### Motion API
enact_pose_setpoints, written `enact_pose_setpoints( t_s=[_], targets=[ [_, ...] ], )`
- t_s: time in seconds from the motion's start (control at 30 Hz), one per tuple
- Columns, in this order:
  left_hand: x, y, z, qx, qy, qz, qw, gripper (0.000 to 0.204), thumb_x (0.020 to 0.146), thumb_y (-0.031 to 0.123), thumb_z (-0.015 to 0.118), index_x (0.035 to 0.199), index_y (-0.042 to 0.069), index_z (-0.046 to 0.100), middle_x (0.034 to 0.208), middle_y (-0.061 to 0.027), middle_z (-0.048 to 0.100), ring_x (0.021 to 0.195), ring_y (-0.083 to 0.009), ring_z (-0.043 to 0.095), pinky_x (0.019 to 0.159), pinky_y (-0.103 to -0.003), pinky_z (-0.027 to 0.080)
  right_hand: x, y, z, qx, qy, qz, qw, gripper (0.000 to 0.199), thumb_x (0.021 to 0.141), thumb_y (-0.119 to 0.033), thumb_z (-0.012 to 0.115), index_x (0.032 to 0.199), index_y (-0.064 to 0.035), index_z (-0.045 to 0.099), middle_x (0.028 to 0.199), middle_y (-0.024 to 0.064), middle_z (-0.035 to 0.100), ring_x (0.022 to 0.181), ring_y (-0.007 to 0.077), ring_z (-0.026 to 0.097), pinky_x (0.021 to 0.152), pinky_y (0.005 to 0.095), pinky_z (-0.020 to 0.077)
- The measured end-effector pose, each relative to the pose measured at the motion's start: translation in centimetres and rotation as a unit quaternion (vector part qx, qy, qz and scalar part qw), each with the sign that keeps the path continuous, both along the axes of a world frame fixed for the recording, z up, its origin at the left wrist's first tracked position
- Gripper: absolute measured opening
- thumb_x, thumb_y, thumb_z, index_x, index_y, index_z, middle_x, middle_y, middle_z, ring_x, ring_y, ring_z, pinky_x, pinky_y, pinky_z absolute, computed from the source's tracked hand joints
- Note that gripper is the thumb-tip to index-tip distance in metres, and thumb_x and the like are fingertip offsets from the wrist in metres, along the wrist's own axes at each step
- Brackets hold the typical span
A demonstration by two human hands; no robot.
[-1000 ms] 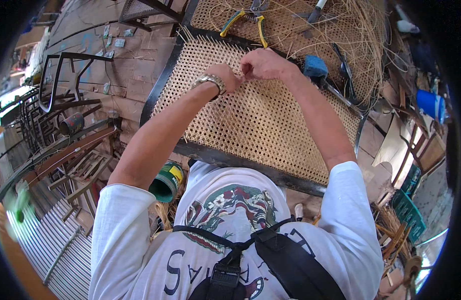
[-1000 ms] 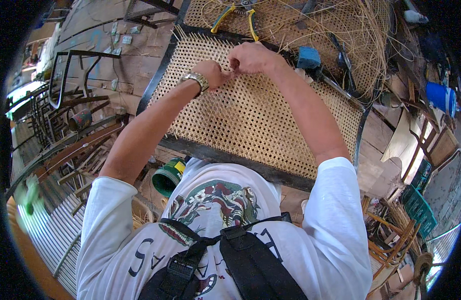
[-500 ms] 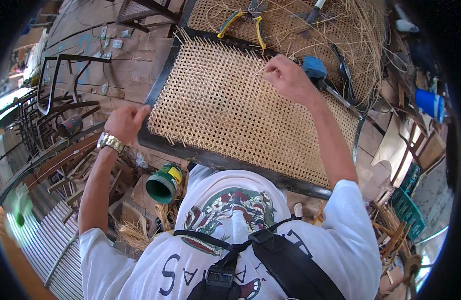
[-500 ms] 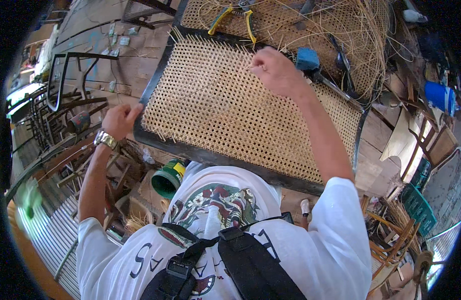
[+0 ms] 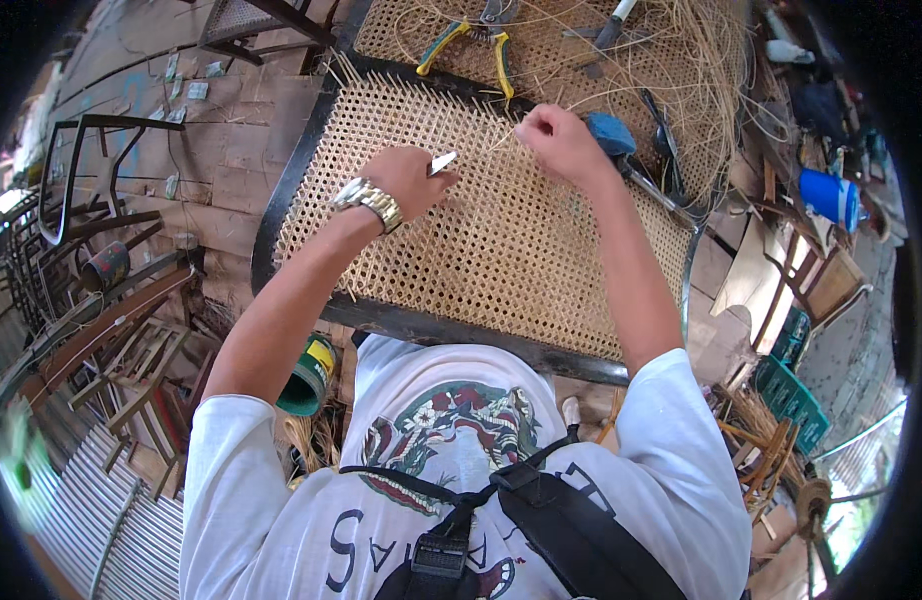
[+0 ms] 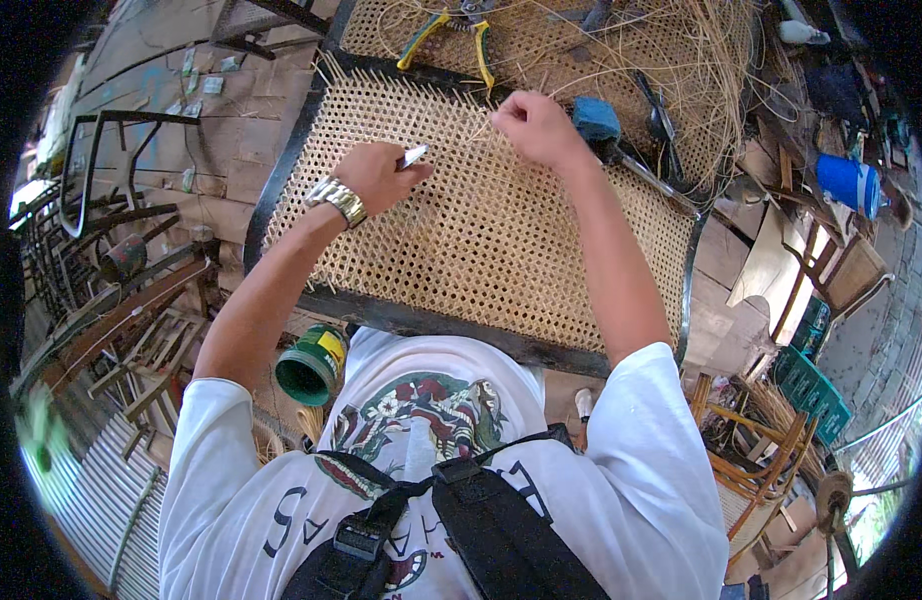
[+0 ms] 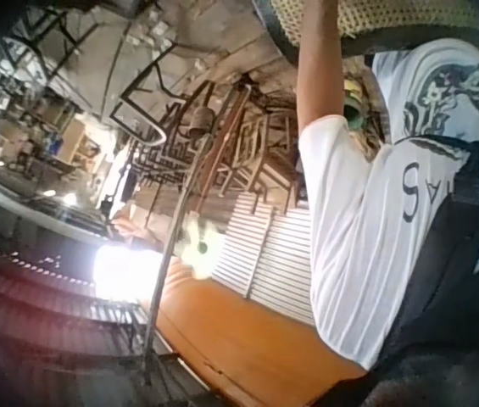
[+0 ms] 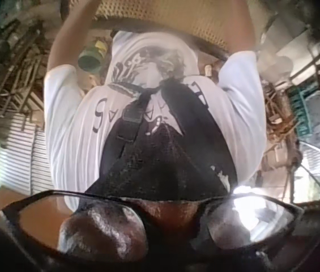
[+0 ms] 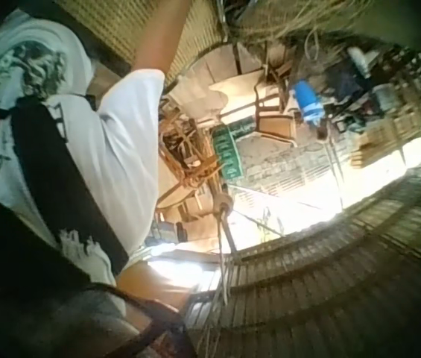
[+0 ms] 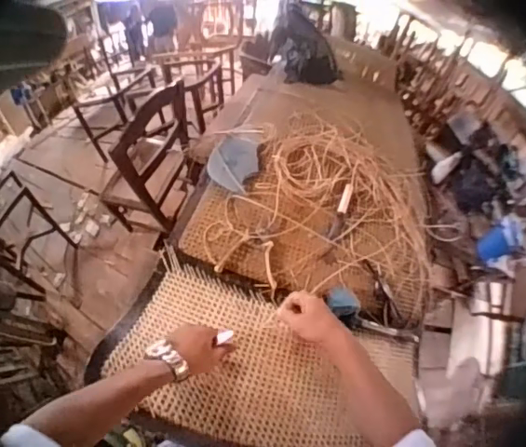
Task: Repairing or weaving rattan onto a chair frame using hand tools.
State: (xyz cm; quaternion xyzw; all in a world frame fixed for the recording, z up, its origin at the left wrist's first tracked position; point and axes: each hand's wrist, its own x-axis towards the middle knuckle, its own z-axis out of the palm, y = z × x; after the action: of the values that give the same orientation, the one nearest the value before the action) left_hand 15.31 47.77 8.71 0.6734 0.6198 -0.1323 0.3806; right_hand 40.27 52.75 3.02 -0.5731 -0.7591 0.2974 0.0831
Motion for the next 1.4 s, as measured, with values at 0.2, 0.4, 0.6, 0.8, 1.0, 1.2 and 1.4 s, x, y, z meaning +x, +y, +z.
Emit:
enact_pose_setpoints(
  t_s=[0.2,0.4,0.6,0.8,1.0,1.2,1.4],
  targets=[
    [0.8,2.2,-0.6,-0.024,0.019,-0.007,1.0,0.049,0.091,0.051,0.059,0.09,0.005,0.073,0.078,-0.0139,0.07,0.066,-0.0254,0.067,0.063,-0.041,0.053,-1.0,2.2,1.1,-0.318,0.267,-0.098,0.904,0.026,0.087,-0.027,0.072,0.071,-0.0127,0.057,0.075,-0.0062,0.052,0.071,0.004,0.044,0.071,0.0242,0.0367],
    [-0.1,1.1,-1.9,-0.088,-0.066,0.092,0.99,0.032,0.095,0.031,0.056,0.082,0.005,0.07,0.065,-0.0051,0.06,0.054,-0.0132,0.054,0.048,-0.033,0.044,-0.2,3.7,1.2,-0.131,0.068,0.058,0.987,0.033,0.077,-0.032,0.074,0.069,-0.0059,0.055,0.072,0.0021,0.048,0.066,0.0127,0.048,0.063,0.0294,0.0407],
    [-7.4,-5.4,1.4,0.043,-0.09,0.149,0.984,0.038,0.088,0.036,0.06,0.075,0.001,0.066,0.058,-0.012,0.06,0.052,-0.0227,0.059,0.055,-0.039,0.048,-2.0,2.1,-0.4,-0.074,0.065,0.21,0.973,0.028,0.076,-0.017,0.073,0.072,-0.0014,0.051,0.076,0.0073,0.051,0.071,0.0175,0.052,0.065,0.0328,0.0447],
    [-9.6,-7.7,2.6,0.016,-0.122,0.211,0.97,0.046,0.087,0.042,0.068,0.073,-0.001,0.061,0.054,-0.0089,0.052,0.049,-0.0154,0.05,0.051,-0.035,0.04,-1.9,0.3,-1.2,-0.093,0.141,0.137,0.976,0.016,0.08,-0.013,0.068,0.087,-0.0021,0.059,0.082,0.0097,0.06,0.078,0.0232,0.059,0.071,0.0356,0.0488],
    [-11.4,-9.6,2.9,0.138,-0.127,0.169,0.968,0.045,0.089,0.037,0.068,0.07,-0.002,0.057,0.053,-0.0071,0.045,0.053,-0.0111,0.042,0.051,-0.033,0.039,-1.5,-0.2,-0.7,-0.01,0.093,0.163,0.982,0.016,0.084,-0.016,0.067,0.093,-0.0032,0.062,0.088,0.0092,0.063,0.084,0.0215,0.061,0.077,0.0354,0.0492],
    [-15.4,-13.4,4.5,0.064,-0.129,0.282,0.949,0.04,0.09,0.029,0.069,0.069,-0.002,0.053,0.055,0.0006,0.041,0.056,-0.0074,0.037,0.05,-0.029,0.033,-8.1,-4.1,1.9,0.001,0.202,0.128,0.971,0.02,0.091,-0.022,0.065,0.104,-0.0058,0.067,0.097,0.0086,0.064,0.09,0.0223,0.062,0.084,0.0348,0.05],
    [-19.4,-14.4,6.5,0.119,-0.073,0.28,0.95,0.045,0.091,0.037,0.069,0.067,0.002,0.054,0.058,0.0059,0.04,0.058,-0.0038,0.034,0.049,-0.025,0.027,-15.3,-5.2,3.1,-0.176,0.195,0.332,0.906,0.021,0.094,-0.021,0.062,0.104,-0.0029,0.065,0.1,0.0094,0.067,0.093,0.0216,0.063,0.084,0.0364,0.0512]
  ],
)
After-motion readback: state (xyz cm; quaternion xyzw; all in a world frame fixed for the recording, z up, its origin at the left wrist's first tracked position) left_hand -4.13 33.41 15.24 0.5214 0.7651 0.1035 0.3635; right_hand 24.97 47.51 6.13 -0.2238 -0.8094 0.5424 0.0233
